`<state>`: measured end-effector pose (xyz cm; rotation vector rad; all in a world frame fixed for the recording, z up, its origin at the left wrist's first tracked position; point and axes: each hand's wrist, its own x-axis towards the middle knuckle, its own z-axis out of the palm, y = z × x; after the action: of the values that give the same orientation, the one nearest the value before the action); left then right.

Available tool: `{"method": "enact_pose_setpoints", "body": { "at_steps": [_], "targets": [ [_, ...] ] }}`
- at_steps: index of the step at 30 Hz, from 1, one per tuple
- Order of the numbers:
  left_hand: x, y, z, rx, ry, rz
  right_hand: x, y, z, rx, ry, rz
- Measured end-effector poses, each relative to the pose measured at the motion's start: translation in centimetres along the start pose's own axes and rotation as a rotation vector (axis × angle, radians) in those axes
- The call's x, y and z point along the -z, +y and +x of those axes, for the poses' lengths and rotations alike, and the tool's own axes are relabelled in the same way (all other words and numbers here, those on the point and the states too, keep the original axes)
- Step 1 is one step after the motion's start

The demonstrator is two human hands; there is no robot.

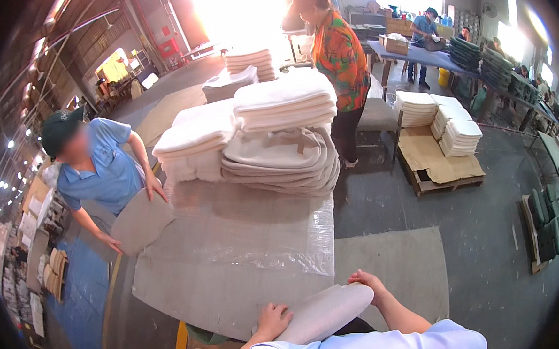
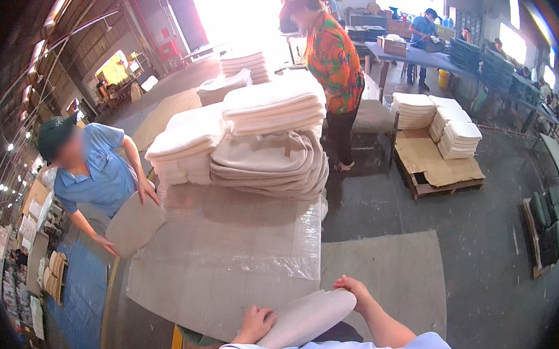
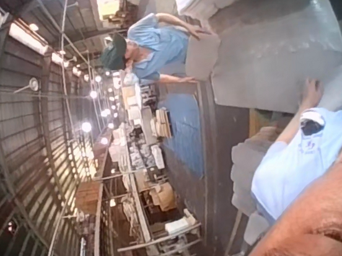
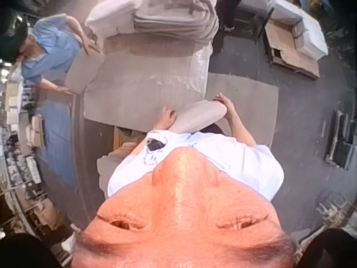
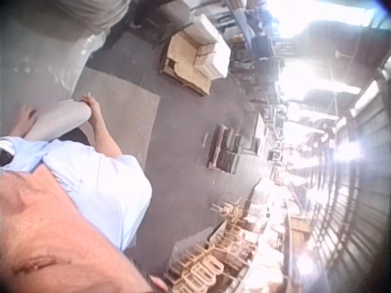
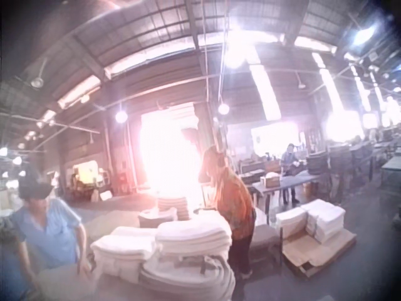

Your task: The person inserts white foam pieces into light-colored fabric covers at a work table. They align the foam, slide it into the cover, and adjust the edges before stacking the finished items. Other workers are visible nearby handling similar materials.

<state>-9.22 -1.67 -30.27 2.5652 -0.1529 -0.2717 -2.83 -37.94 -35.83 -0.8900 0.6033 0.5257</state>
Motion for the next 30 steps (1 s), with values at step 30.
{"method": "enact_pose_setpoints", "body": {
  "at_steps": [30],
  "targets": [
    [-1.9, 2.4, -1.7, 0.55, 0.429, -0.185, -12.0, -9.5, 9.9, 0.228, -0.269, -1.221]
  ]
}}
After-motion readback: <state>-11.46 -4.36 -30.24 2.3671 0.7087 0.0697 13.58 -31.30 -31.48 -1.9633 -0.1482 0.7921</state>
